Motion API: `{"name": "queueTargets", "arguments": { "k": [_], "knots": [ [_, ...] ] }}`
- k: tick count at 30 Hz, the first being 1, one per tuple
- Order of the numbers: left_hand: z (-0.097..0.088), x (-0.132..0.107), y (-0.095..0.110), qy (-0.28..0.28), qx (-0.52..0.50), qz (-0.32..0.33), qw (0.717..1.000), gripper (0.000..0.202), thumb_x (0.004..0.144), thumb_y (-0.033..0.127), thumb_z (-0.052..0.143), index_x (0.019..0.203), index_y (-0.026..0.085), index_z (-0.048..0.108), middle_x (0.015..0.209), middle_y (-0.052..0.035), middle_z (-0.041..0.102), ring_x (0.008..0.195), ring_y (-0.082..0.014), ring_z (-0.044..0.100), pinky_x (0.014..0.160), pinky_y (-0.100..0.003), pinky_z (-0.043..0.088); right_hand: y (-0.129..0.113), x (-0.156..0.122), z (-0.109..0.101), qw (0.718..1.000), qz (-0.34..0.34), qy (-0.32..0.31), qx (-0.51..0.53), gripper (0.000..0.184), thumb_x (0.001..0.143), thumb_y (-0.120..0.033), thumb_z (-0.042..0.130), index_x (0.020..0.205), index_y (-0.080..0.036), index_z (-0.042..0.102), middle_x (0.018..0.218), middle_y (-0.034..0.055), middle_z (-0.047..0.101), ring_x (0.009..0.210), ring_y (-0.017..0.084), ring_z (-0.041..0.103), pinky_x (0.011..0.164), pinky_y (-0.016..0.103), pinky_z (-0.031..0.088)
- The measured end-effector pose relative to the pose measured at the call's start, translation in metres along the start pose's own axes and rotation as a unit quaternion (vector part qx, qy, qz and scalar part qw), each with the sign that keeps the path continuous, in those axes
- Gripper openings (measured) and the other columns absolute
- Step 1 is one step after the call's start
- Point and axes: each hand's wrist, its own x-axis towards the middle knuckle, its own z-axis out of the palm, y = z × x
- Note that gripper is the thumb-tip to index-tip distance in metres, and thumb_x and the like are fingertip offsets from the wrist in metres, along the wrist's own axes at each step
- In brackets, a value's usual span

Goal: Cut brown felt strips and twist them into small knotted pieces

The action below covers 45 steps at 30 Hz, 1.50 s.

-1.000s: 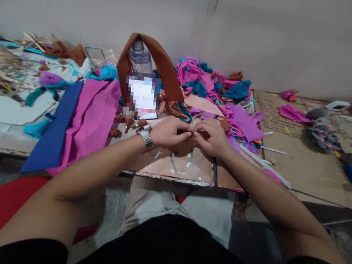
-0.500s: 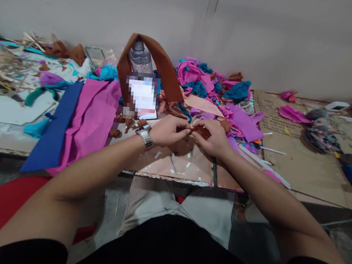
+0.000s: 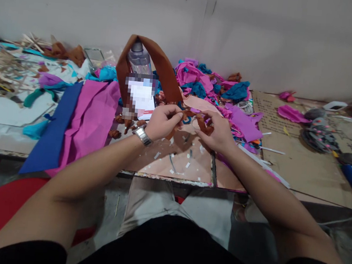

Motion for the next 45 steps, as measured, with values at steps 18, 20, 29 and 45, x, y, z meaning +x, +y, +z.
{"name": "queueTargets", "arguments": {
  "k": [18,20,29,45],
  "knots": [
    [-0.002,0.000,0.000,0.101,-0.103,0.061,0.988,0.029,0.094,0.043,0.066,0.077,0.020,0.058,0.064,0.0003,0.067,0.051,-0.0129,0.065,0.050,-0.024,0.054,0.034,0.001,-0.001,0.998,0.038,-0.020,-0.047,0.030,0.081,-0.015,0.066,0.108,-0.021,0.078,0.106,0.0101,0.076,0.094,0.028,0.069,0.080,0.041,0.054],
    [-0.003,0.001,-0.002,0.103,-0.114,0.072,0.986,0.032,0.094,0.046,0.068,0.077,0.020,0.059,0.063,0.0010,0.067,0.051,-0.0125,0.065,0.049,-0.024,0.053,0.035,0.001,-0.001,0.998,0.038,-0.023,-0.049,0.032,0.080,-0.012,0.064,0.107,-0.021,0.078,0.108,0.0097,0.076,0.097,0.029,0.070,0.084,0.041,0.055],
    [-0.002,0.001,-0.005,0.073,-0.095,0.090,0.989,0.030,0.096,0.044,0.066,0.079,0.019,0.063,0.064,0.0000,0.068,0.051,-0.0126,0.064,0.052,-0.024,0.052,0.042,0.011,-0.028,0.985,0.052,0.148,-0.074,0.032,0.082,-0.009,0.057,0.105,-0.022,0.076,0.109,0.0100,0.075,0.107,0.030,0.069,0.095,0.044,0.054],
    [-0.001,-0.006,-0.003,-0.092,0.181,0.091,0.975,0.026,0.097,0.034,0.056,0.083,0.016,0.070,0.071,-0.0003,0.071,0.064,-0.0133,0.062,0.066,-0.026,0.042,0.074,0.017,-0.081,0.956,0.025,0.277,-0.090,0.017,0.101,-0.033,0.059,0.114,-0.027,0.069,0.115,0.0143,0.066,0.107,0.036,0.056,0.095,0.058,0.043]
  ]
}}
